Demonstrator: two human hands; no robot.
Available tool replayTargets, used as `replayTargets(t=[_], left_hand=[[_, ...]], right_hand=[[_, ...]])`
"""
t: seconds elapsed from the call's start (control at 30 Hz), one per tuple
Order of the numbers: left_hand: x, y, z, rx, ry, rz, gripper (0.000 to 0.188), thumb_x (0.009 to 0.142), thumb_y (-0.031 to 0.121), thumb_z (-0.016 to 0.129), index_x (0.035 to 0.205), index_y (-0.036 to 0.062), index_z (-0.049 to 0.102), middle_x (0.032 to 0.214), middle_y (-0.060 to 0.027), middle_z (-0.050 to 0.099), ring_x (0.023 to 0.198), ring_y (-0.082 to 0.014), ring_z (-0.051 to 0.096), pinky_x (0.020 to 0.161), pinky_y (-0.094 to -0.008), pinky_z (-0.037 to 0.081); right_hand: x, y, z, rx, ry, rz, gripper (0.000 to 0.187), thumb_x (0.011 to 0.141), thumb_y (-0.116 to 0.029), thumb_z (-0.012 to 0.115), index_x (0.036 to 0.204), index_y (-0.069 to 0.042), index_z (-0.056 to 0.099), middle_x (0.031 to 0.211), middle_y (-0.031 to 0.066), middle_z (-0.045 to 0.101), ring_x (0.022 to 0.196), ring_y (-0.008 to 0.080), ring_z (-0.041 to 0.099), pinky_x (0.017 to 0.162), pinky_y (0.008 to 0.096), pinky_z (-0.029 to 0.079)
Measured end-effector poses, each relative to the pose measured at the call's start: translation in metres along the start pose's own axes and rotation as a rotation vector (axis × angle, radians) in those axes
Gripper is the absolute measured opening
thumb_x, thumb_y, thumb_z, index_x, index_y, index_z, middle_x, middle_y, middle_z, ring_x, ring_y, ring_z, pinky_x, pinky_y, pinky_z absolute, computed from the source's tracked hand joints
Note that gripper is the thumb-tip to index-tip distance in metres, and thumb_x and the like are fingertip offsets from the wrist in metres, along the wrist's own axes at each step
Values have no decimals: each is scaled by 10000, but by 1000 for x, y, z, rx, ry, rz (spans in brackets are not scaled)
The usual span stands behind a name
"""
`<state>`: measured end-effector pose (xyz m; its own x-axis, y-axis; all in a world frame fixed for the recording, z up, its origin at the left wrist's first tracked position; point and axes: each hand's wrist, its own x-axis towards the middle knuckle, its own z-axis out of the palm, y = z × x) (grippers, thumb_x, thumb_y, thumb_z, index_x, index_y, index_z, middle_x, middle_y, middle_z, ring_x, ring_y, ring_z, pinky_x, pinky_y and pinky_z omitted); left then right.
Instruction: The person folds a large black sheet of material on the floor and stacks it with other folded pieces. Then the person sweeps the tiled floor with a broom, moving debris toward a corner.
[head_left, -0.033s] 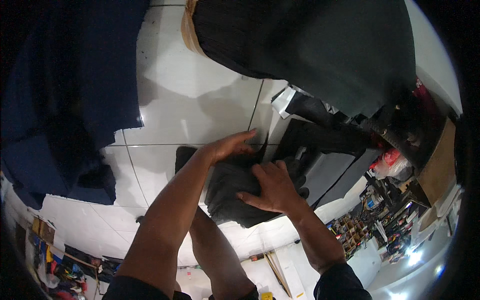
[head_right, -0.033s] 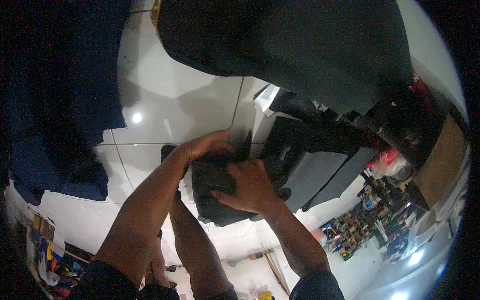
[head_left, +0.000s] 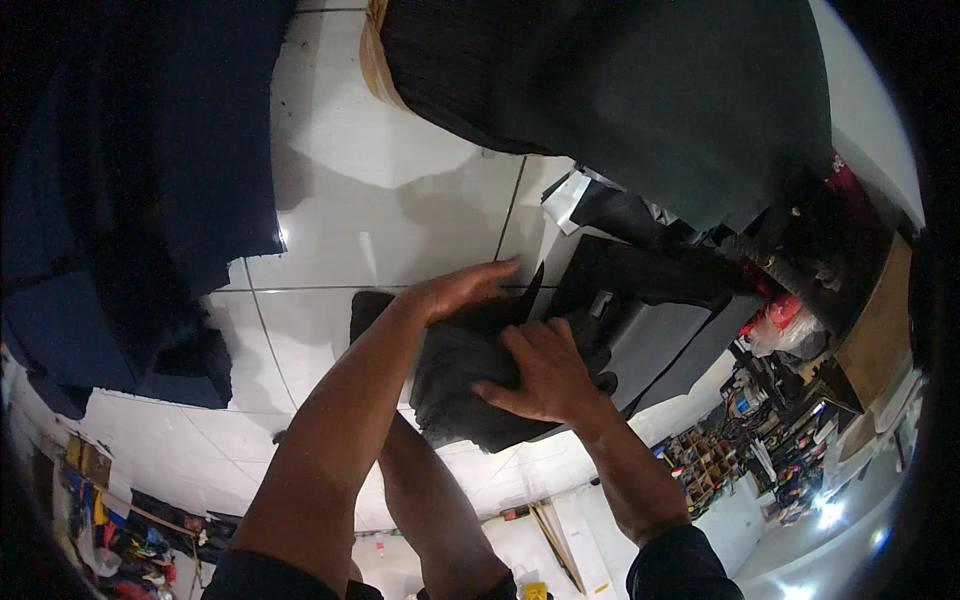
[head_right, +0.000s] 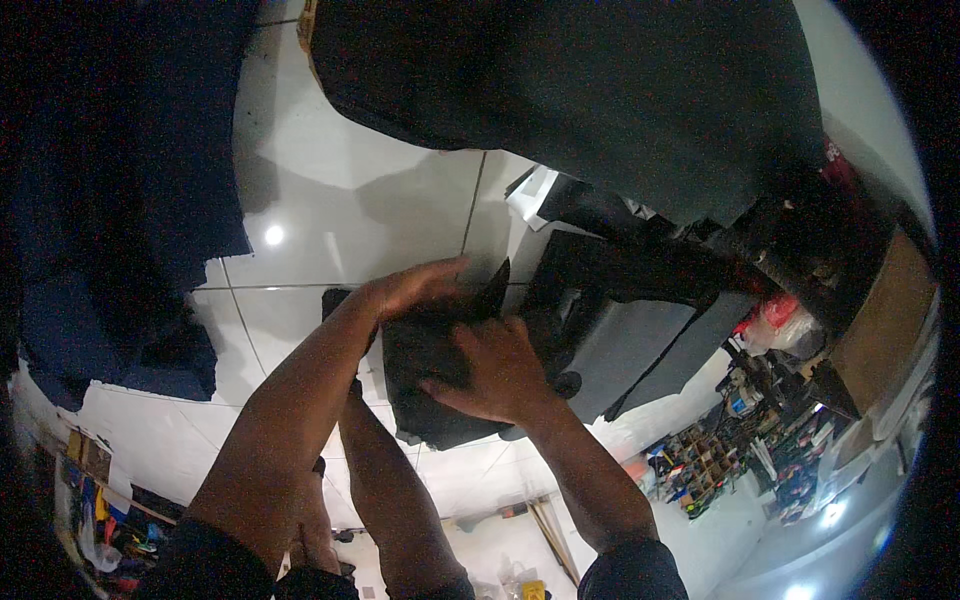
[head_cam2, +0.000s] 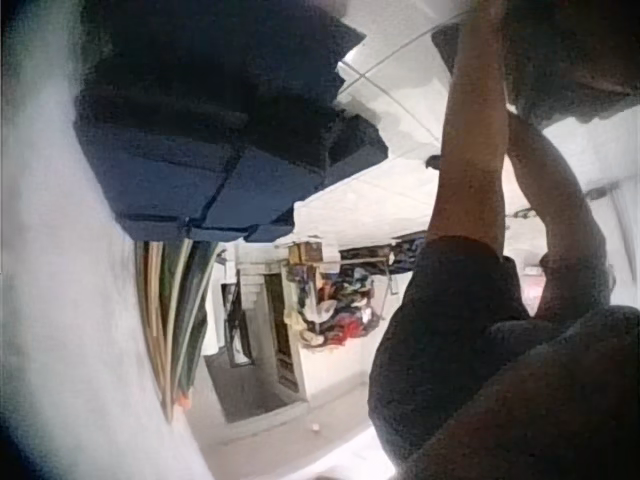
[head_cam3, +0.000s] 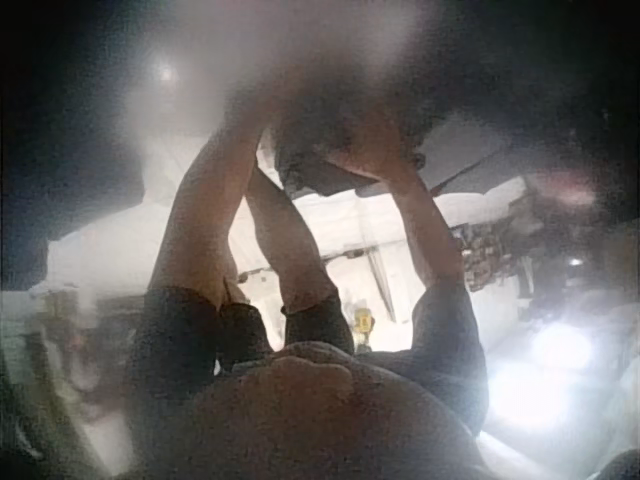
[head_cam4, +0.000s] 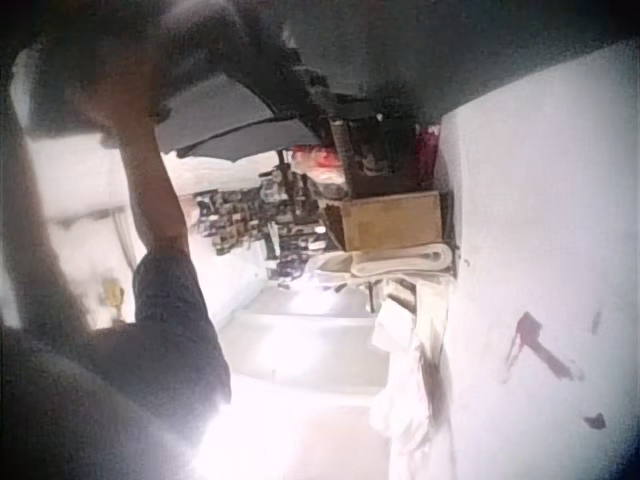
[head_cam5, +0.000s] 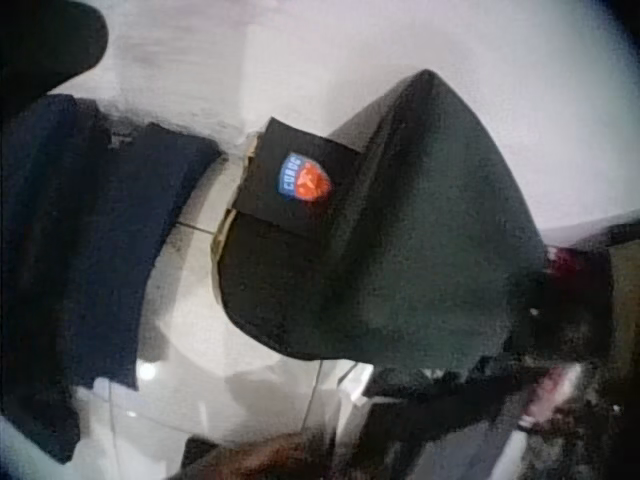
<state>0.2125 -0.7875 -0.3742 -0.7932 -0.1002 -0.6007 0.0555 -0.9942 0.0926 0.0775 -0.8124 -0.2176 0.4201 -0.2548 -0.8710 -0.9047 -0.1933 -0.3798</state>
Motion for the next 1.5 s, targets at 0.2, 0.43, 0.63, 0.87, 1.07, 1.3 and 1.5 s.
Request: replayTargets(t=[0.2,0.43,0.63,0.87,1.07,1.3,1.5], left_hand=[[23,38,14,512,21,-194,1028,698,825,394,1378,54,387,1401,-243,359,1313,-354,340,1070,-482,224],[61,48,14,457,194,-145,1093,654,871,369,1385,59,378,1423,-256,314,1326,-392,302,1070,-524,206],[67,59,37,544,-37,-106,976,753,800,344,1380,53,383,1437,-239,300,1335,-385,291,1078,-522,202],[58,67,50,807,258,258,656,890,587,406,1219,34,532,1303,-205,475,1230,-340,435,1037,-426,312],[-28,16,-10,669,1350,850,309,928,220,470,1064,-44,558,1037,-255,591,988,-374,578,905,-415,423],[-11,-79,-27,-197,790,320,606,958,467,300,1293,-23,427,1297,-249,458,1227,-376,417,1032,-399,309],[7,-49,-17,109,684,291,665,939,526,342,1347,2,389,1383,-244,374,1287,-374,357,1065,-406,269]], right_hand=[[26,8,10,54,349,-133,647,766,-538,595,1096,15,531,1033,247,588,1053,392,526,934,501,334],[44,3,3,112,202,-30,638,778,-505,596,1150,8,523,1100,256,571,1085,403,520,954,504,356],[34,0,7,104,369,-131,599,793,-496,569,1126,2,548,1128,227,578,1089,395,522,973,489,353],[84,17,7,-16,-29,-18,564,862,-505,490,1229,-77,513,1162,169,589,1125,309,530,972,507,336],[111,19,12,-48,64,177,737,868,-668,317,1268,-76,497,1177,199,575,1119,331,527,973,453,326],[108,24,3,-29,11,305,794,847,-711,310,1095,-28,631,1119,218,597,1110,319,537,978,435,344],[95,57,-7,235,166,340,707,862,-653,398,1110,-28,618,1118,210,600,1074,326,563,942,423,420]])
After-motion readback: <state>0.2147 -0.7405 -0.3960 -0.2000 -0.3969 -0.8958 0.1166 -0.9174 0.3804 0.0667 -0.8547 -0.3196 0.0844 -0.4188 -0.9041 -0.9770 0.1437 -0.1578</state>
